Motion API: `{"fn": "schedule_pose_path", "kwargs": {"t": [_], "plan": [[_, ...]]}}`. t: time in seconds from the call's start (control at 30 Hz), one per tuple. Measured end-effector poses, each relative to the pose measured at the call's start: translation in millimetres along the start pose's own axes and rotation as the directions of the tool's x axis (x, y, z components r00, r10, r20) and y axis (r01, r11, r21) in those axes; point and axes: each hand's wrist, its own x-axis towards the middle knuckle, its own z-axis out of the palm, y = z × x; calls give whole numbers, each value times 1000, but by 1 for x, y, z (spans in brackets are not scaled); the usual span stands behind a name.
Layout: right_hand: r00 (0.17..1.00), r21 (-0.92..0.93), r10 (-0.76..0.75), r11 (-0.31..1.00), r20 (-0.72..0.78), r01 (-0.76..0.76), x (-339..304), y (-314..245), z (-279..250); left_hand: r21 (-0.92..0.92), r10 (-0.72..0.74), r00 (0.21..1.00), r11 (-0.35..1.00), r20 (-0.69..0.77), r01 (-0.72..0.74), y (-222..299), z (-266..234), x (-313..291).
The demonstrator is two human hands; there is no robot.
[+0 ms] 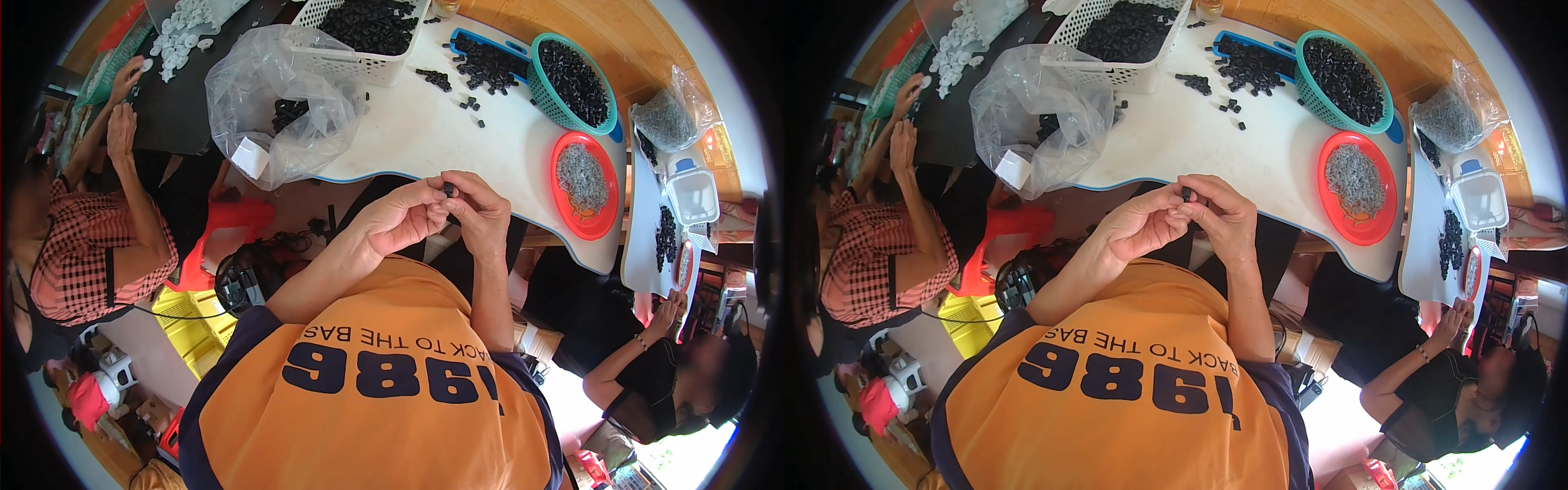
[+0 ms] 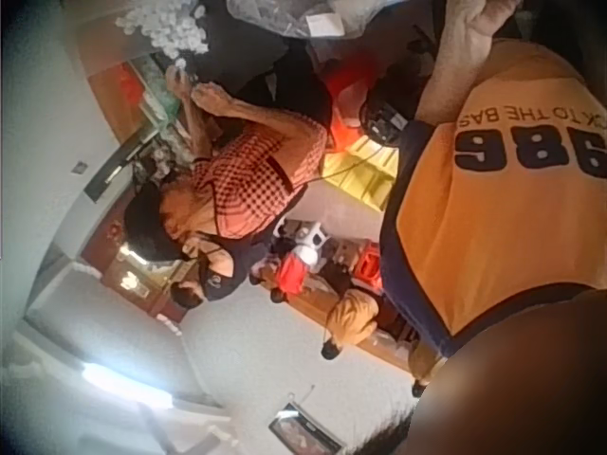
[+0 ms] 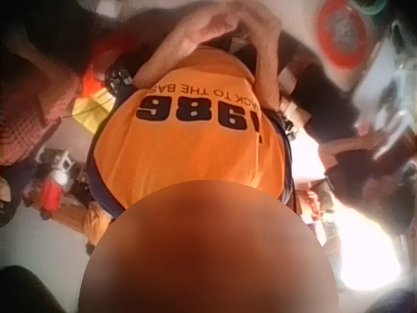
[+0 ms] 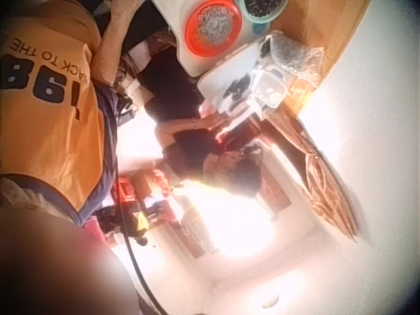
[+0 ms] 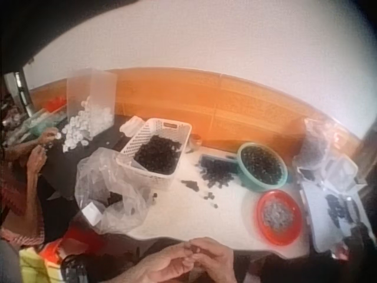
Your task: Assembling small manufactured components by inserting silver pins into black plastic parts at a workbench.
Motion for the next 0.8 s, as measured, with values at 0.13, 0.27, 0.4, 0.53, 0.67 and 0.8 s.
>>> {"fn": "schedule_pose_path", "kwargs": {"t": [0.13,0.27,0.4,0.53,0.67,0.8], "plan": [[1000,-43,5,999,19,-4,1,-2,-2,-49,12,1000,999,-27,-14,-6,0,0],[996,-180,-54,982,68,66,2,-7,-3,-109,32,993,993,-115,-45,-12,3,-2],[990,-248,-98,961,97,119,2,-12,-3,-170,23,989,984,-147,-48,-16,6,-6],[980,-247,-140,954,141,172,3,-11,-5,-216,19,987,975,-161,-54,-21,10,-10],[981,-163,-122,976,152,146,4,-7,-9,-176,21,991,983,-132,-44,-20,10,-8],[990,-75,-80,993,116,89,5,-2,-8,-43,68,996,997,-59,-70,-13,7,-2]]}}
